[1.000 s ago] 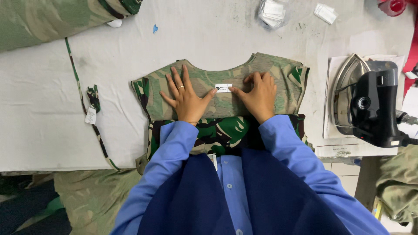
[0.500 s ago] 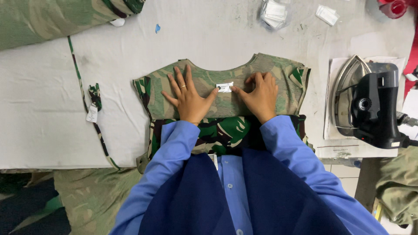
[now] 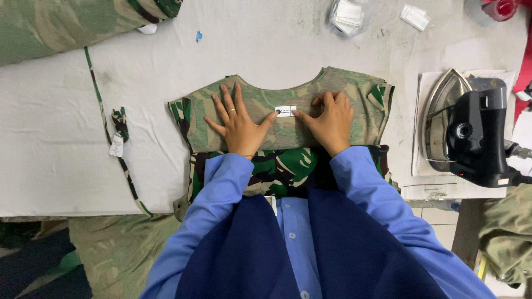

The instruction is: The person irons a camouflage-patterned shirt laid out on a white work table. They repeatedly pick up small white tags from the table, place them on the shirt's collar area, and press them with a steam iron. The person also folds the shirt's sleeves and smooths the fabric with their hands between ironing passes.

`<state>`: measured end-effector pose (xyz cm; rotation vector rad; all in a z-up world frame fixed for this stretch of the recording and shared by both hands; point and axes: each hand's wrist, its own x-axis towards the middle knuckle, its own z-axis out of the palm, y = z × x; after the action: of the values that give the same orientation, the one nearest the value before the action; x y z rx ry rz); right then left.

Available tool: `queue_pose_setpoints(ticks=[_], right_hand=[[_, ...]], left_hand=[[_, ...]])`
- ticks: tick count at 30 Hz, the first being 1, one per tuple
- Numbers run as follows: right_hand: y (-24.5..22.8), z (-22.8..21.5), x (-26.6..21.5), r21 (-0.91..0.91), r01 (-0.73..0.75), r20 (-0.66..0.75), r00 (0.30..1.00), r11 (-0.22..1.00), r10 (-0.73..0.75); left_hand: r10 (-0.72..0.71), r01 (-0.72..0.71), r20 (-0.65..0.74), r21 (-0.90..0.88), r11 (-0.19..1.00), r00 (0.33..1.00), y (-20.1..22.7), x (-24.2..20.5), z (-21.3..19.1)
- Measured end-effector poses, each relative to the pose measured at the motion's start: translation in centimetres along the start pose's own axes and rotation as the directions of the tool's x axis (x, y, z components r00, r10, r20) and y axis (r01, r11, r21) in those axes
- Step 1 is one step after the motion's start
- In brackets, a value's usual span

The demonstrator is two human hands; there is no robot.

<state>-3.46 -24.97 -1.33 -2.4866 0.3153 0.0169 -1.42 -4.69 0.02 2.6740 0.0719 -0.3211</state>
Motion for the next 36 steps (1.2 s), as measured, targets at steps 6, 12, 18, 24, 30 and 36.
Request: queue_pose_setpoints(ticks=[6,12,18,24,30,36], right_hand=[[-0.1,-0.3,0.0,0.022,-0.021,0.032,0.999,1.0,0.021],[-0.3,-0.6,-0.1,0.013,-0.005,0.021,1.0,1.0,0.005],[1.1,-1.9,0.3,-0.068,0.091,-0.076,0.992,0.994,-0.096],[8.9,-15.1,0.5,-0.404,-0.126,-0.372,0.928,0.906,-0.037],[19.3,-21.1,-0.6,-0.515,-0.215,-0.185,0.973,0.83,0.137],[21.9,-21.4,0.4,-0.227,-0.115,-0.08,0.992,0.967,0.1]], left_hand=[[-0.001,0.002,0.015,-0.033,0.999,1.0,-0.3,0.0,-0.2],[-0.03,0.03,0.0,0.002,1.0,1.0,-0.3,0.2,0.2],[-0.04,0.04,-0.003,0.009,0.999,0.999,-0.3,0.2,0.1],[-0.138,0.138,0.025,-0.021,0.99,0.99,0.2,0.6,-0.3],[-0.14,0.141,0.024,-0.03,0.99,0.99,0.3,0.6,-0.6],[-0.119,0.119,-0.012,-0.038,0.992,0.993,0.0,0.8,-0.2]])
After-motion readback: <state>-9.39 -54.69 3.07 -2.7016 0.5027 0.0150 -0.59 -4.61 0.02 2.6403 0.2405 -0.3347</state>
